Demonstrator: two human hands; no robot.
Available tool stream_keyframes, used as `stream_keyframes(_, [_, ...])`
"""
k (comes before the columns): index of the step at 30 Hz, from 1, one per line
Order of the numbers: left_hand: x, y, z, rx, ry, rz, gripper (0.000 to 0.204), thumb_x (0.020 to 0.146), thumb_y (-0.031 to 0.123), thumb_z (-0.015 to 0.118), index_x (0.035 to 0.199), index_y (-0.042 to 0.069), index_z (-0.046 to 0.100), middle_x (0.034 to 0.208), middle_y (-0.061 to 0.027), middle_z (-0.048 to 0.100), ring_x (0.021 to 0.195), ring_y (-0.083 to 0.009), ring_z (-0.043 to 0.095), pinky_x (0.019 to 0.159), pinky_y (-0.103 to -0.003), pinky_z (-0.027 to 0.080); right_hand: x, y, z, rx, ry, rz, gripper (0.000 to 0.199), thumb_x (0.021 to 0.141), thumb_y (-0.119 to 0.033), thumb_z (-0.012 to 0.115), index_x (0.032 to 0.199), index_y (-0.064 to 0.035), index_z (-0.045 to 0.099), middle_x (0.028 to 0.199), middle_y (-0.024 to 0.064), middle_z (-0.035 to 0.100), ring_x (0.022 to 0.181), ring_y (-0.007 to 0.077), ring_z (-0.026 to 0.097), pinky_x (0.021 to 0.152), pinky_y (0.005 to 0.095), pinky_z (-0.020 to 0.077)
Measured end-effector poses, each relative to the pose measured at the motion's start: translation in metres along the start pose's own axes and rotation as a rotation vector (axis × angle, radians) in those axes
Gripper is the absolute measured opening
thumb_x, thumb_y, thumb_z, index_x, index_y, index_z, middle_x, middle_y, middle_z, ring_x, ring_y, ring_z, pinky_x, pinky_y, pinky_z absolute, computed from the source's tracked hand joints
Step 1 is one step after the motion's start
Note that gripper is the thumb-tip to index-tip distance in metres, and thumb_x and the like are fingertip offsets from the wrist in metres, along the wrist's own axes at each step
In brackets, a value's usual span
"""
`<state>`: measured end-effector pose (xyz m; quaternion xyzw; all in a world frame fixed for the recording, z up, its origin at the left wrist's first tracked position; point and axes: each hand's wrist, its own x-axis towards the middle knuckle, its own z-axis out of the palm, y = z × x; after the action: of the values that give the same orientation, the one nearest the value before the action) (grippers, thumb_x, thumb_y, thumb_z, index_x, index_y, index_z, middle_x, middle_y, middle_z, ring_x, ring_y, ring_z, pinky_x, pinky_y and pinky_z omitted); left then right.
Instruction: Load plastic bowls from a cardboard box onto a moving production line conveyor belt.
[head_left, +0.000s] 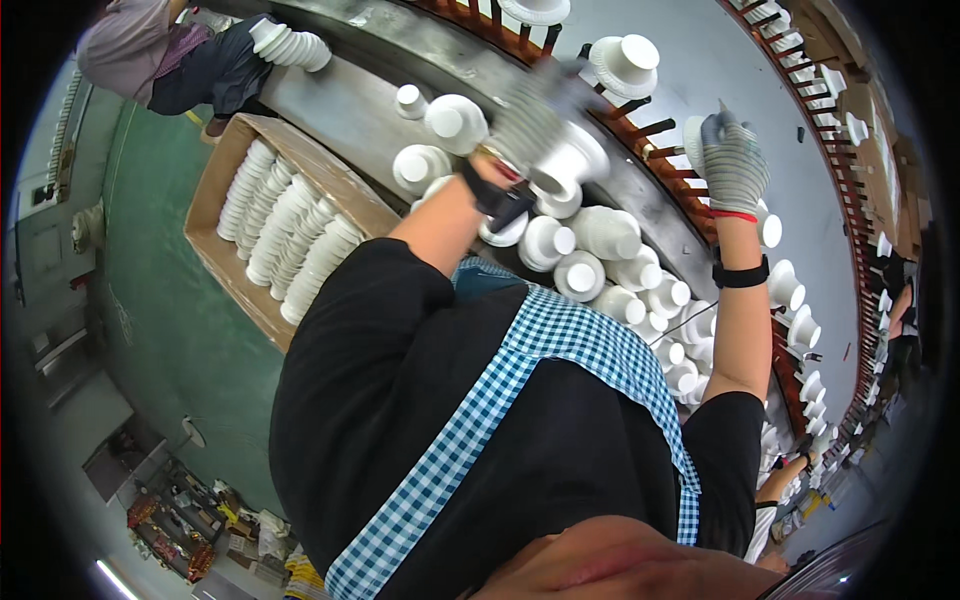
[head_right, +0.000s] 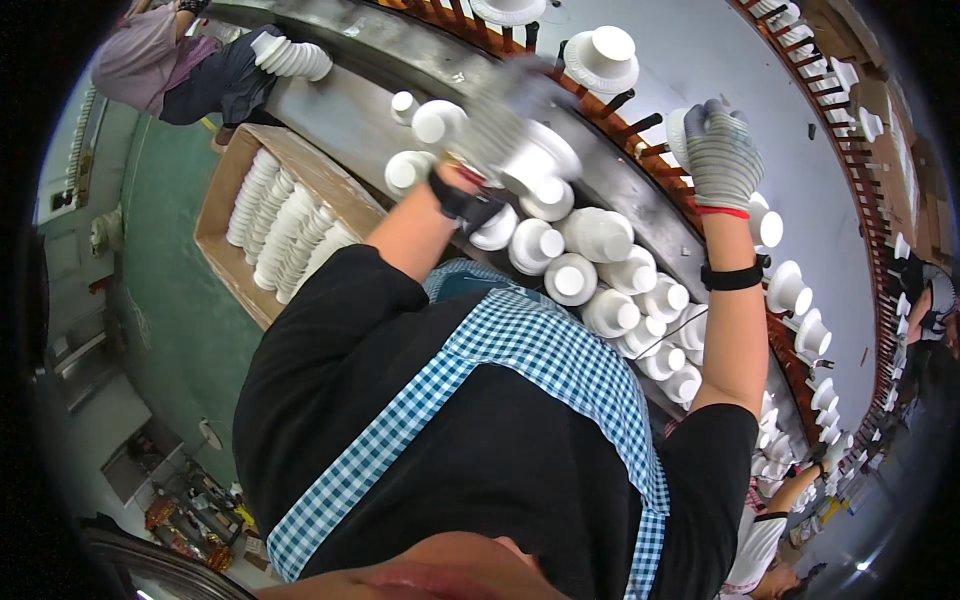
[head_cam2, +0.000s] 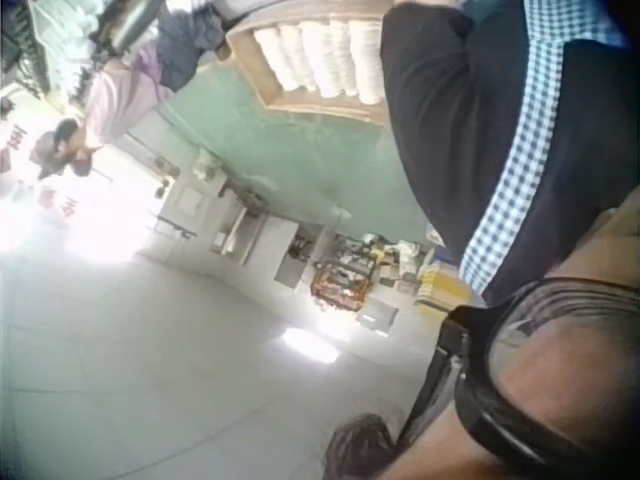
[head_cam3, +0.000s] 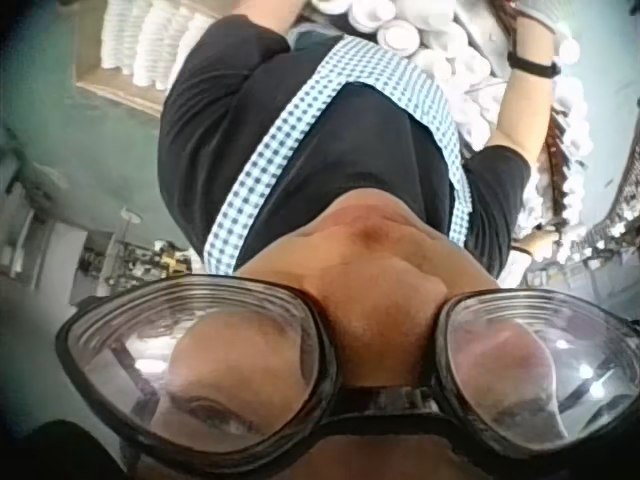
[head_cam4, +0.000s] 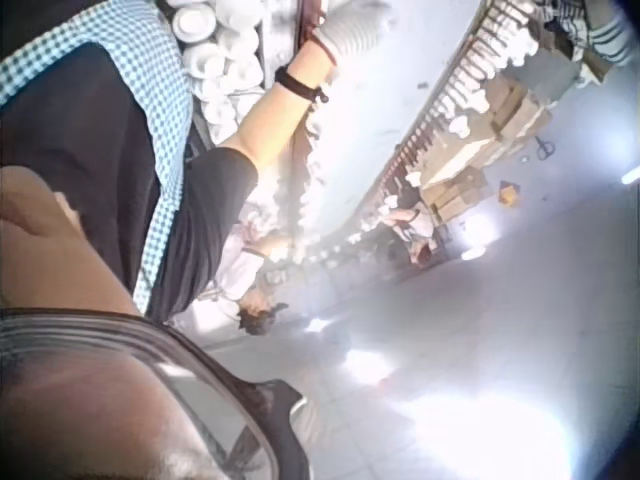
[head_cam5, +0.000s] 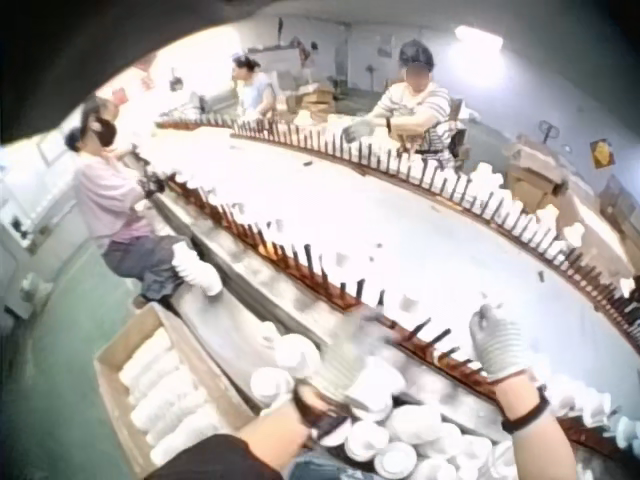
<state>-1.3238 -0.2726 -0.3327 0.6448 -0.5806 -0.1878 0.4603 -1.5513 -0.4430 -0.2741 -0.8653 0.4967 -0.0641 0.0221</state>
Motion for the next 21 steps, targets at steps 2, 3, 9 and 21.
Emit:
stream_keyframes(2, [-0.003,-0.045,-0.082,0.005,0.14,-0.084,0.044,0.081,0.023,0.067,0.118,0.003,0.054,0.102,-0.0124,0.065,0.094,-0.0243,0.063,0.083,-0.036,0.05,0.001,-0.021,0.003,-0.069,-0.038,0.021,0.026,0.088,-0.036,0.053,0.095,-0.0143,0.066,0.105,0.022,0.063,0.078,0.0375,0.065,0.068,0.0479,0.0523])
stream_keyframes(3, [-0.005,-0.072,-0.122,0.111,0.242,-0.168,0.042,0.081,0.024,0.067,0.115,0.003,0.056,0.101,-0.0134,0.065,0.093,-0.0251,0.064,0.081,-0.037,0.051,0.003,-0.03,0.003,-0.138,0.023,-0.039,0.026,0.088,-0.035,0.053,0.095,-0.0143,0.066,0.108,0.0229,0.062,0.077,0.0382,0.065,0.068,0.0477,0.0527])
stream_keyframes(9, [-0.046,-0.237,-0.233,0.648,-0.02,-0.628,0.046,0.079,0.035,0.067,0.11,0.001,0.062,0.101,-0.0241,0.066,0.095,-0.0331,0.066,0.08,-0.043,0.051,0.022,-0.064,0.009,-0.096,0.045,-0.081,0.023,0.089,-0.033,0.053,0.096,-0.0132,0.063,0.094,0.0196,0.06,0.078,0.0403,0.062,0.067,0.0501,0.0499])
stream_keyframes(21, [-0.071,-0.266,-0.16,0.433,-0.313,-0.981,0.062,0.084,0.04,0.057,0.13,0.001,0.045,0.118,-0.0245,0.06,0.11,-0.0388,0.058,0.094,-0.045,0.045,0.051,-0.173,-0.053,-0.147,-0.165,0.065,0.033,0.085,-0.034,0.06,0.106,-0.0091,0.056,0.101,0.0179,0.056,0.092,0.0346,0.06,0.076,0.0443,0.051])
